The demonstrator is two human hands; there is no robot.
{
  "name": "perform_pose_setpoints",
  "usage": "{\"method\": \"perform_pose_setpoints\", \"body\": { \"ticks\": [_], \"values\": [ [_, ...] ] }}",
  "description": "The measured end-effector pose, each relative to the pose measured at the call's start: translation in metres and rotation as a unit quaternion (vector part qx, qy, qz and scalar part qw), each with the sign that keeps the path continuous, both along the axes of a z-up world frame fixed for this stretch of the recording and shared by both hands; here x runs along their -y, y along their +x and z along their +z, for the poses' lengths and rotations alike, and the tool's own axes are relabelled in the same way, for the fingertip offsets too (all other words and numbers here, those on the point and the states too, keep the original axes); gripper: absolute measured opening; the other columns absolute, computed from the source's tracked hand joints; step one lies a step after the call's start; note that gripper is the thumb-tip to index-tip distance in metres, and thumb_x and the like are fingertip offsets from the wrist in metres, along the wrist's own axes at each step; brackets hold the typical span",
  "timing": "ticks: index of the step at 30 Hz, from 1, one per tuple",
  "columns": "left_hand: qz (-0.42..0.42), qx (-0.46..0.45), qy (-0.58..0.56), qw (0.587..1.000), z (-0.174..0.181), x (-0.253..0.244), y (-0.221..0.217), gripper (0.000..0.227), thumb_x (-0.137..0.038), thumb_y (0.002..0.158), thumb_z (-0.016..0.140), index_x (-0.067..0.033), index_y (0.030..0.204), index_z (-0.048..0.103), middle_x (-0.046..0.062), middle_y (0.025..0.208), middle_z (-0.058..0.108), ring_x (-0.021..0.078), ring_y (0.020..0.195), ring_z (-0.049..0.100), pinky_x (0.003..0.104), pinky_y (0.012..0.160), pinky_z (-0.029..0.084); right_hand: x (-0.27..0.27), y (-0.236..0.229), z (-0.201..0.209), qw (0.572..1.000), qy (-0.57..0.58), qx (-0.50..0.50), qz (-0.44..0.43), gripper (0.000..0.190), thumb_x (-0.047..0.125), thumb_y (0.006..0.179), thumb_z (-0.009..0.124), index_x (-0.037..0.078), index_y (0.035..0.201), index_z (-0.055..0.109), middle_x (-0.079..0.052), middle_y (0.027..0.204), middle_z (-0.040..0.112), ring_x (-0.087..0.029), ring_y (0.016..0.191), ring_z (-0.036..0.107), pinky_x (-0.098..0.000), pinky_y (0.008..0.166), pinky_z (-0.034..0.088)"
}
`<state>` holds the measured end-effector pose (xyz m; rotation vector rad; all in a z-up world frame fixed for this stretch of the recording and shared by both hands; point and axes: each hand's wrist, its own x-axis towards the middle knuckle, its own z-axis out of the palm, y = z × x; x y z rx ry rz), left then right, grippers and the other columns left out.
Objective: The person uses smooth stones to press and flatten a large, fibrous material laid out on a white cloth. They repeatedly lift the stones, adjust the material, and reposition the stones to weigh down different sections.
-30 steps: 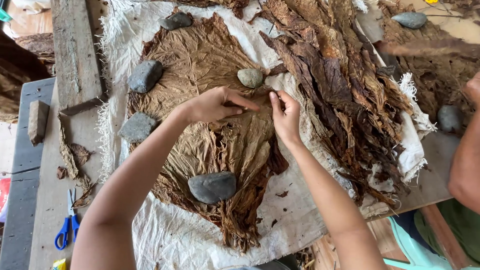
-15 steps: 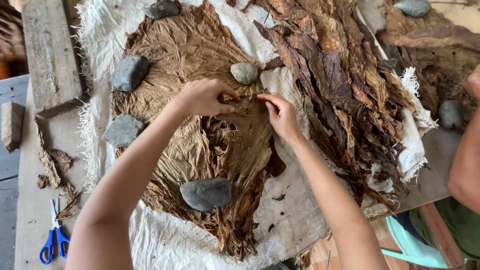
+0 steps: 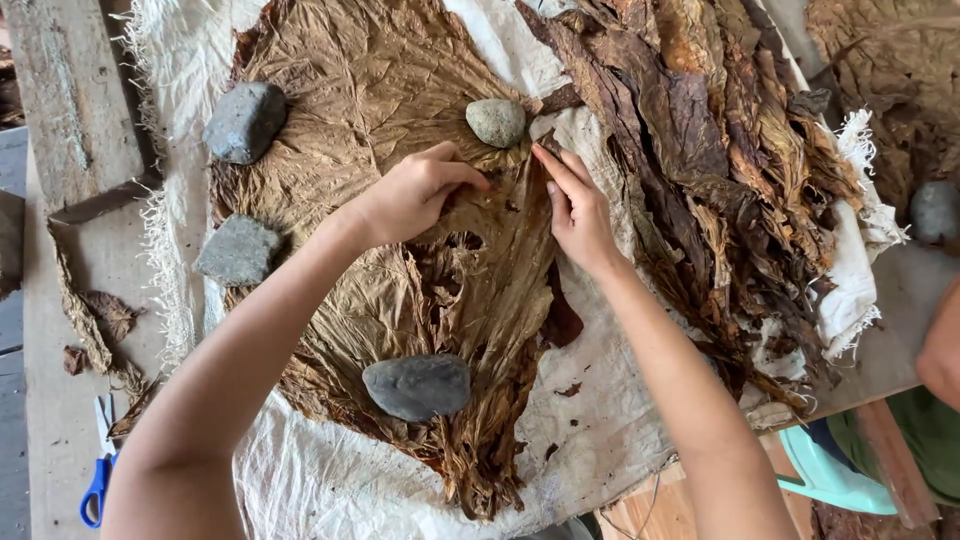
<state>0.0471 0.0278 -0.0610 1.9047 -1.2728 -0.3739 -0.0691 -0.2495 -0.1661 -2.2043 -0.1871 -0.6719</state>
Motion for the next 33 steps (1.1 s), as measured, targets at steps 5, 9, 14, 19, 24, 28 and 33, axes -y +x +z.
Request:
{"method": "perform_pose_setpoints", "body": {
  "ticks": [5,9,14,19,24,28,33],
  "values": [
    [0.035,0.166,0.246,0.954,-0.017,-0.011,0.005,0.046,-0.002,0.112,0.057,-0.0064,0.155,0.071,0.013,0.162,0.064,0.0412,0.121,0.082,0.057,0.100,0.071,0.006,0.011,-0.017,0.998,-0.006,-0.058,0.036,0.065,-0.016,0.113,0.055,0.011,0.172,0.062,-0.023,0.167,0.063,-0.047,0.155,0.059,-0.0603,0.129,0.047],
    [0.023,0.179,0.333,0.925,0.005,-0.015,-0.004,0.064,0.002,0.105,0.052,-0.0081,0.168,0.056,0.011,0.177,0.050,0.0503,0.110,0.083,0.062,0.091,0.074,0.017,0.023,-0.019,0.992,0.000,-0.106,0.064,0.072,-0.015,0.110,0.059,0.014,0.176,0.057,-0.025,0.170,0.059,-0.049,0.160,0.052,-0.0632,0.132,0.043],
    [0.071,0.196,0.105,0.972,-0.003,0.042,0.060,0.052,-0.001,0.102,0.058,-0.0110,0.150,0.077,0.031,0.167,0.051,0.0332,0.100,0.078,0.032,0.049,0.064,0.025,0.032,-0.004,0.938,0.094,-0.320,0.094,0.084,-0.010,0.111,0.054,0.038,0.178,0.041,-0.008,0.197,0.019,-0.034,0.181,0.013,-0.0738,0.140,0.018],
    [0.038,0.150,0.219,0.963,-0.084,0.131,0.126,0.089,-0.020,0.094,0.091,-0.0149,0.174,0.052,0.027,0.172,0.047,0.0532,0.159,0.045,0.071,0.122,0.049,0.035,0.031,-0.001,0.949,0.049,-0.297,0.098,0.079,-0.010,0.109,0.062,0.026,0.177,0.049,-0.015,0.188,0.035,-0.039,0.175,0.028,-0.0676,0.138,0.029],
    [0.017,0.071,0.181,0.981,-0.121,0.155,0.163,0.085,-0.038,0.086,0.105,-0.0117,0.158,0.070,0.019,0.145,0.077,0.0490,0.143,0.068,0.062,0.120,0.059,0.035,0.028,0.008,0.954,0.025,-0.285,0.095,0.074,-0.006,0.108,0.070,0.020,0.176,0.057,-0.023,0.180,0.049,-0.050,0.165,0.045,-0.0663,0.134,0.036],
    [0.044,-0.048,0.108,0.992,-0.060,0.106,0.133,0.085,-0.034,0.080,0.106,-0.0145,0.155,0.072,0.022,0.147,0.076,0.0509,0.144,0.067,0.063,0.124,0.055,0.032,0.034,0.031,0.929,0.007,-0.360,0.085,0.073,0.002,0.106,0.075,0.017,0.175,0.058,-0.024,0.181,0.050,-0.052,0.165,0.045,-0.0686,0.136,0.032],
    [-0.030,-0.159,0.192,0.968,0.007,0.077,0.080,0.084,-0.005,0.079,0.100,-0.0041,0.157,0.069,0.031,0.149,0.073,0.0577,0.143,0.065,0.070,0.122,0.056,0.042,0.037,0.031,0.907,-0.025,-0.416,0.066,0.070,0.012,0.107,0.079,0.018,0.174,0.059,-0.018,0.180,0.054,-0.047,0.165,0.049,-0.0730,0.135,0.029]
  ]
}}
